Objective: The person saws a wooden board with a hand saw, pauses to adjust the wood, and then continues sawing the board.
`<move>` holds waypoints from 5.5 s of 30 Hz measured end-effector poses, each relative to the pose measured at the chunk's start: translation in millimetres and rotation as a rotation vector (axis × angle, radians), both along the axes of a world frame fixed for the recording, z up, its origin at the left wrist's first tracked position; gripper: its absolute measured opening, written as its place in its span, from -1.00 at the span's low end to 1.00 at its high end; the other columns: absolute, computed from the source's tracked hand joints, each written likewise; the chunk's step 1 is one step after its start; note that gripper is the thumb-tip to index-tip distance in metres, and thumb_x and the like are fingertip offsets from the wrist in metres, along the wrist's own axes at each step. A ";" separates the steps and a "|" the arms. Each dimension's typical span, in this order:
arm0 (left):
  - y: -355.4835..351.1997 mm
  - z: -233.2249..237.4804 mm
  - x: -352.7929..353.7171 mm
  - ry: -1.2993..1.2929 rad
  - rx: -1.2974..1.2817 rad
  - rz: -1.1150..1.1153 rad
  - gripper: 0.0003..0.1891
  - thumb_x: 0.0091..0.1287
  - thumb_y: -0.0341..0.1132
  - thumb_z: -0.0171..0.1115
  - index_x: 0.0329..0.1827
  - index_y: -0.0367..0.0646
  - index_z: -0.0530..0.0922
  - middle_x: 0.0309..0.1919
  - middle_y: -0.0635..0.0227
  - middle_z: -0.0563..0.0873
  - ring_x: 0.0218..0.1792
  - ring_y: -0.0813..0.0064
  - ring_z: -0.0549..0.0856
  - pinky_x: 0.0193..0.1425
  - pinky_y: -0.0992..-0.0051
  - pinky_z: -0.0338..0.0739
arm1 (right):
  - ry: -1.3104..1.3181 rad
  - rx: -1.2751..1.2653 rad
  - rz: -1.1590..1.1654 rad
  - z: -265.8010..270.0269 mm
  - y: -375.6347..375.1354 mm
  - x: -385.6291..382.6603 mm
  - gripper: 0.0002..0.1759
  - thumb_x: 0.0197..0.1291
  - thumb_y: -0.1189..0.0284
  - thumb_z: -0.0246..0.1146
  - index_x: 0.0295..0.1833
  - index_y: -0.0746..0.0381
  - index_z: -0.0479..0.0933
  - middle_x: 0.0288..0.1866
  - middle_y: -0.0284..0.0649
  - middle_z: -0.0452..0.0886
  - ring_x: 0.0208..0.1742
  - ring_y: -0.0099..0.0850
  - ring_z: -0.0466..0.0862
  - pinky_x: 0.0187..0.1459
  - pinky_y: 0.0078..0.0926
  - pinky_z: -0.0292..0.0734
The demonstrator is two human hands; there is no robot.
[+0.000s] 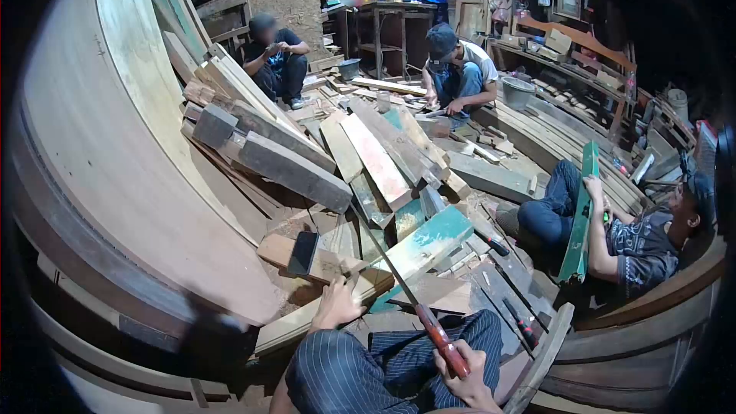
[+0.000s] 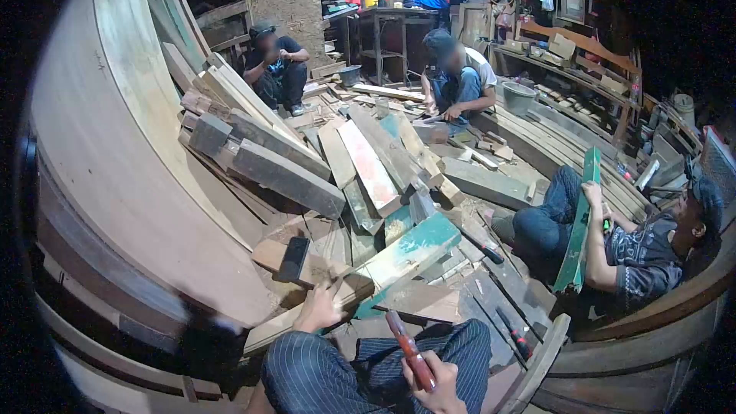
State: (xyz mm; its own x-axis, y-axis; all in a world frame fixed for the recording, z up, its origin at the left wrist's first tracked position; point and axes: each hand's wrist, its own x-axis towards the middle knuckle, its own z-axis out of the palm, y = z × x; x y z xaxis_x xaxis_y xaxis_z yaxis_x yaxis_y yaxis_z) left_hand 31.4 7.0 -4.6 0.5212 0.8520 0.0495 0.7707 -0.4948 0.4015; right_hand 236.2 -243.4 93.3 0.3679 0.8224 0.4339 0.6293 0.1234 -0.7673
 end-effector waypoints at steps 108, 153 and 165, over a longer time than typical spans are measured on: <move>6.6 18.3 -0.6 -0.026 -0.051 -0.010 -0.14 0.04 0.10 0.54 0.35 -0.25 0.52 0.00 -0.26 0.67 0.03 -0.20 0.69 0.14 0.04 0.60 | 0.089 -0.065 0.217 19.1 86.6 8.9 -0.76 0.26 0.42 0.42 -0.10 0.33 0.55 -0.50 0.05 0.61 -0.51 -0.10 0.68 -0.43 -0.30 0.49; 15.7 27.3 1.2 -0.045 -0.116 -0.066 -0.11 0.09 0.20 0.50 0.33 -0.30 0.50 -0.08 -0.28 0.71 0.01 -0.22 0.70 0.13 0.04 0.61 | 0.109 -0.096 0.174 44.6 34.3 10.0 -0.77 0.23 0.40 0.45 -0.22 0.29 0.56 -0.63 -0.07 0.45 -0.71 -0.23 0.48 -0.57 -0.39 0.37; 13.9 29.0 0.6 -0.038 -0.088 -0.072 -0.11 0.09 0.21 0.50 0.31 -0.34 0.51 -0.14 -0.28 0.72 -0.05 -0.23 0.71 0.10 0.03 0.63 | 0.083 -0.088 0.182 46.2 33.1 6.5 -0.78 0.21 0.42 0.46 -0.22 0.28 0.56 -0.63 -0.10 0.49 -0.69 -0.23 0.55 -0.56 -0.40 0.39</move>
State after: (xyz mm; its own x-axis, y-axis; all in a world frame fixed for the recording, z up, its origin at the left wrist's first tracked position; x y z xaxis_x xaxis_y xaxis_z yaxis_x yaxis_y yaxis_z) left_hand 32.0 20.9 24.4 0.5802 0.8145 -0.0029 0.7181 -0.5099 0.4736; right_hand 242.7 -210.3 139.5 0.2414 0.9118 0.3321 0.5373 0.1594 -0.8282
